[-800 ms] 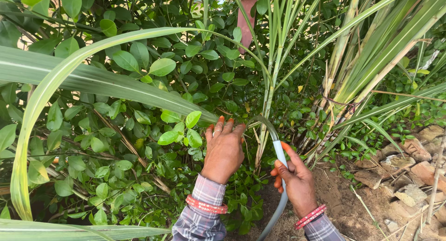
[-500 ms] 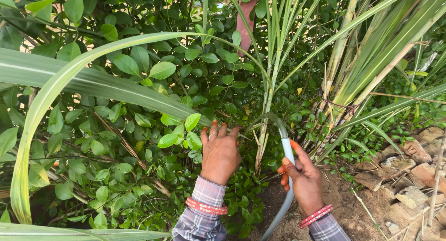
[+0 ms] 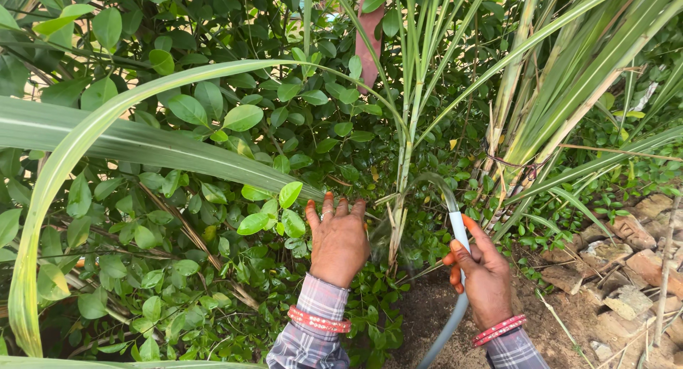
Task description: The person waters plants using a hose, moving the water stream across different sections of the foliage and at the base of the stems near the ground.
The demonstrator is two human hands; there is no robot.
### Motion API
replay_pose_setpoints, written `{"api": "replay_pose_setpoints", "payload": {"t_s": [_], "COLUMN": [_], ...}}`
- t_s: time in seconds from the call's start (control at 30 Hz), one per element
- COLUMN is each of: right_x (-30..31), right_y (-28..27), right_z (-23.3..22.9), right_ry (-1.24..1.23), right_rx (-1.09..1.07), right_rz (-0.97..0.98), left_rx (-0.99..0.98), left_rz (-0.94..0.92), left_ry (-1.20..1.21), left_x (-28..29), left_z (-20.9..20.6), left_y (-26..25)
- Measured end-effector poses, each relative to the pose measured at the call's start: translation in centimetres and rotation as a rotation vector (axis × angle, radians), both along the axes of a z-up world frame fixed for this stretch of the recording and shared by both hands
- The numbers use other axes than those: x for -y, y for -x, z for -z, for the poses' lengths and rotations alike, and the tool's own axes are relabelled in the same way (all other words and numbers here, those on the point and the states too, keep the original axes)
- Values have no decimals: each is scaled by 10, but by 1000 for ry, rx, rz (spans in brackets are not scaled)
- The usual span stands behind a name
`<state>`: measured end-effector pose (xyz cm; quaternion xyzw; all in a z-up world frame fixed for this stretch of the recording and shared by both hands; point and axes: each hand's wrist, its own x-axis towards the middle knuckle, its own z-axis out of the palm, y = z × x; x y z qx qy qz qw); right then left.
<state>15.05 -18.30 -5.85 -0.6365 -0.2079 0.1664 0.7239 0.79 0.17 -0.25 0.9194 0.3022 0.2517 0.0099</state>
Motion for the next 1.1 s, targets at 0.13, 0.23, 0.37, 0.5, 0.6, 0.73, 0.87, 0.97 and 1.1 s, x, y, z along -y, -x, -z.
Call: {"api": "replay_pose_setpoints", "payload": {"t_s": [0.13, 0.23, 0.37, 0.5, 0.6, 0.73, 0.87, 0.97, 1.1], "right_x": [3, 3, 5, 9, 13, 16, 20, 20, 21], "right_y": [-1, -2, -8, -16, -21, -26, -31, -34, -37], "right_z": [0, 0, 2, 4, 6, 10, 13, 16, 18], "right_ry": [1, 25, 17, 8, 6, -59, -66, -82, -80], "right_rx": [-14, -26, -17, -17, -2, -36, -56, -72, -76], "right_rz": [-12, 1, 37, 91, 112, 111, 113, 107, 108], "left_rx": [14, 25, 20, 53, 48, 75, 97, 132, 176], "left_rz": [17, 29, 42, 77, 89, 116, 127, 126, 128], "left_ry": [2, 10, 29, -3, -9, 7, -19, -28, -24], "left_x": [1, 3, 4, 7, 10, 14, 17, 20, 23], "left_z": [0, -2, -3, -4, -5, -8, -8, -10, -14], "left_y": [-1, -1, 0, -2, -4, -5, -8, -11, -11]}}
